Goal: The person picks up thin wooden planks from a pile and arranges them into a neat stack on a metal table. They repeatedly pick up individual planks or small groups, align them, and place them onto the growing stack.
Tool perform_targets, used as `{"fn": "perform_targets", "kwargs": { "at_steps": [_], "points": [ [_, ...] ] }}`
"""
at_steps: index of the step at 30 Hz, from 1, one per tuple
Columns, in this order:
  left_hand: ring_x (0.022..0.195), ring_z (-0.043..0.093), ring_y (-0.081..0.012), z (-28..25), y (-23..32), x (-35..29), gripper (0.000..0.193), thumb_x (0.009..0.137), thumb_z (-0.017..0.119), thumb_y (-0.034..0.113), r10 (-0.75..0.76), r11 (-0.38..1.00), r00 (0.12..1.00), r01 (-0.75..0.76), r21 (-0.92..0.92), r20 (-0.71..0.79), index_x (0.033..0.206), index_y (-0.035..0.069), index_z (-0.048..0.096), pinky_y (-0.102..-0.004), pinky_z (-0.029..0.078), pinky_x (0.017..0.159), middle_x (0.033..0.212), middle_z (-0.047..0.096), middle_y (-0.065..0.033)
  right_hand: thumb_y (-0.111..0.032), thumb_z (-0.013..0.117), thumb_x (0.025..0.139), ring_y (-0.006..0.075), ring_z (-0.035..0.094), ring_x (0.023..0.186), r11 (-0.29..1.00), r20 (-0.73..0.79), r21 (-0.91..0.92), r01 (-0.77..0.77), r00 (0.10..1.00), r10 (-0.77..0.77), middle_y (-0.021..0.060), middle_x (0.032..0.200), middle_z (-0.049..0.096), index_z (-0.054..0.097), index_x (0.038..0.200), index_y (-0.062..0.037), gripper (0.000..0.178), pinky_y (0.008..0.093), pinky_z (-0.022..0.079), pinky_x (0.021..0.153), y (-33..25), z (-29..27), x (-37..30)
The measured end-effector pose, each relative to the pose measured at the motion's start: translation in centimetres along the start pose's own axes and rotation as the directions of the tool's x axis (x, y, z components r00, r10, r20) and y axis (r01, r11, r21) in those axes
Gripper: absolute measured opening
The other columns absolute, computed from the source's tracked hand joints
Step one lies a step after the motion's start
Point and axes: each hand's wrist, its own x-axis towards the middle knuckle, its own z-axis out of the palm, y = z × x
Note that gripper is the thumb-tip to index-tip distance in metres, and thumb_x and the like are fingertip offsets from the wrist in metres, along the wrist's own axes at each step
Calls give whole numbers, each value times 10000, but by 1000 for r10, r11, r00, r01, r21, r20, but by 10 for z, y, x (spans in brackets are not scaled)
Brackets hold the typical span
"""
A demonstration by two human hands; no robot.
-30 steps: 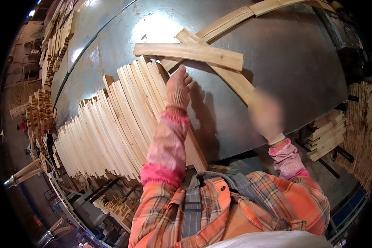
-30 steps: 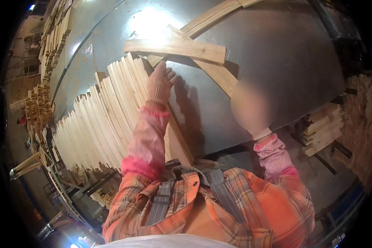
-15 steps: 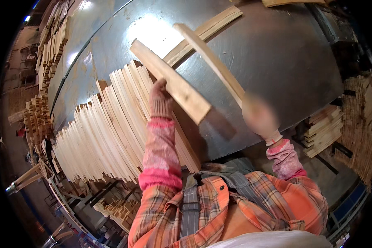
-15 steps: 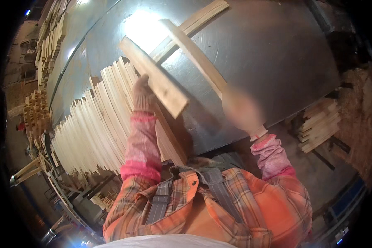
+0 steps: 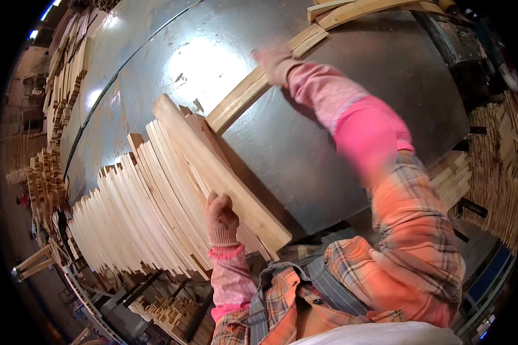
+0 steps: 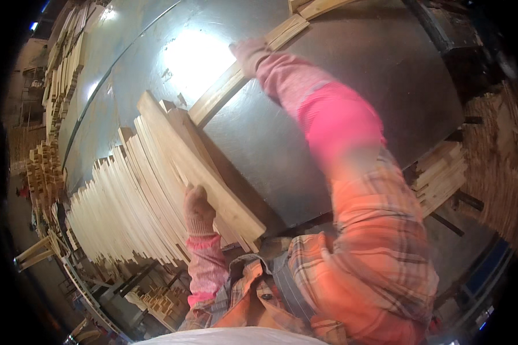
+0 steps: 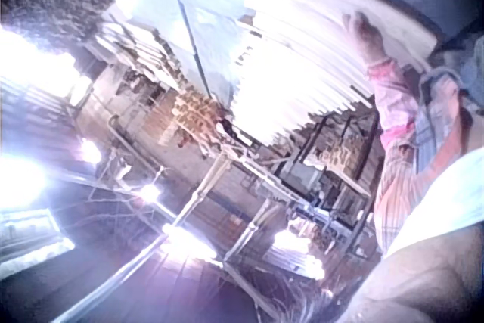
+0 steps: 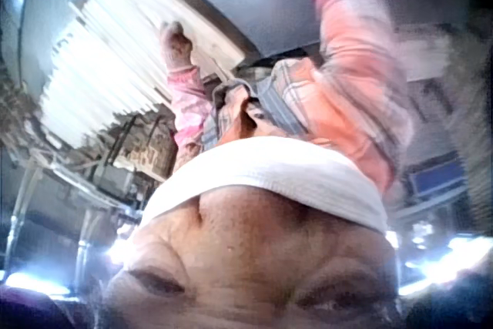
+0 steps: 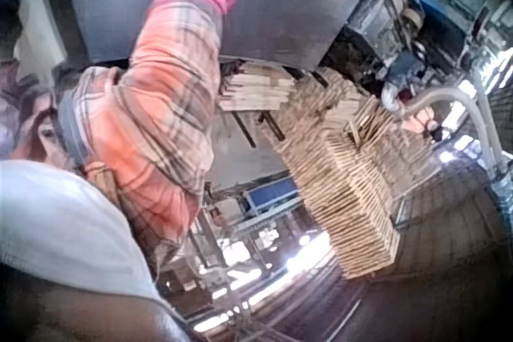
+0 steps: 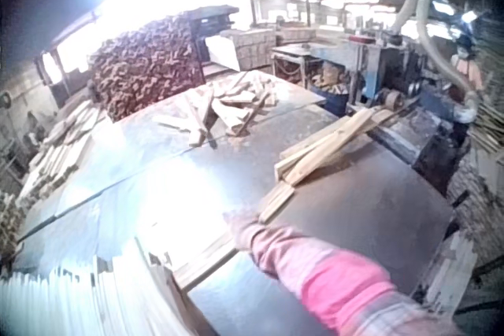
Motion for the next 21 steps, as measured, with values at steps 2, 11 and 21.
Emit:
{"fn": "perform_targets", "kwargs": {
  "at_steps": [2, 11, 21],
  "points": [
    [645, 365, -60, 19, 5, -9, 259, 956, 571, 122, -4, 1000, 1000, 4, -7, -10, 750, 125, 413, -230, 266, 538, 719, 376, 41, -140, 663, 842, 383, 698, 1089, 990, -192, 53, 133, 974, -121, 187, 1132, 722, 718, 1174, -76, 343, 493, 562, 940, 14, 42, 12],
    [691, 502, -85, 20, 1, -6, 251, 888, 635, 2, -109, 989, 993, 104, -104, -46, 1130, -43, 682, -229, 396, 610, 803, 582, 20, -382, 781, 801, 307, 722, 1005, 971, 270, 195, 136, 945, -187, 158, 1055, 738, 715, 1108, -52, 455, 451, 556, 895, 4, 13, -61],
    [811, 655, -176, 44, -13, -19, 297, 944, 635, 128, 79, 745, 997, -59, 665, 0, 1191, -31, 681, -317, 537, 765, 960, 738, -86, -300, 707, 890, 328, 722, 956, -710, 254, 682, -175, 967, 6, 190, 991, 741, 709, 1137, 11, 398, 404, 582, 865, 31, 94, -182]
  ]
}}
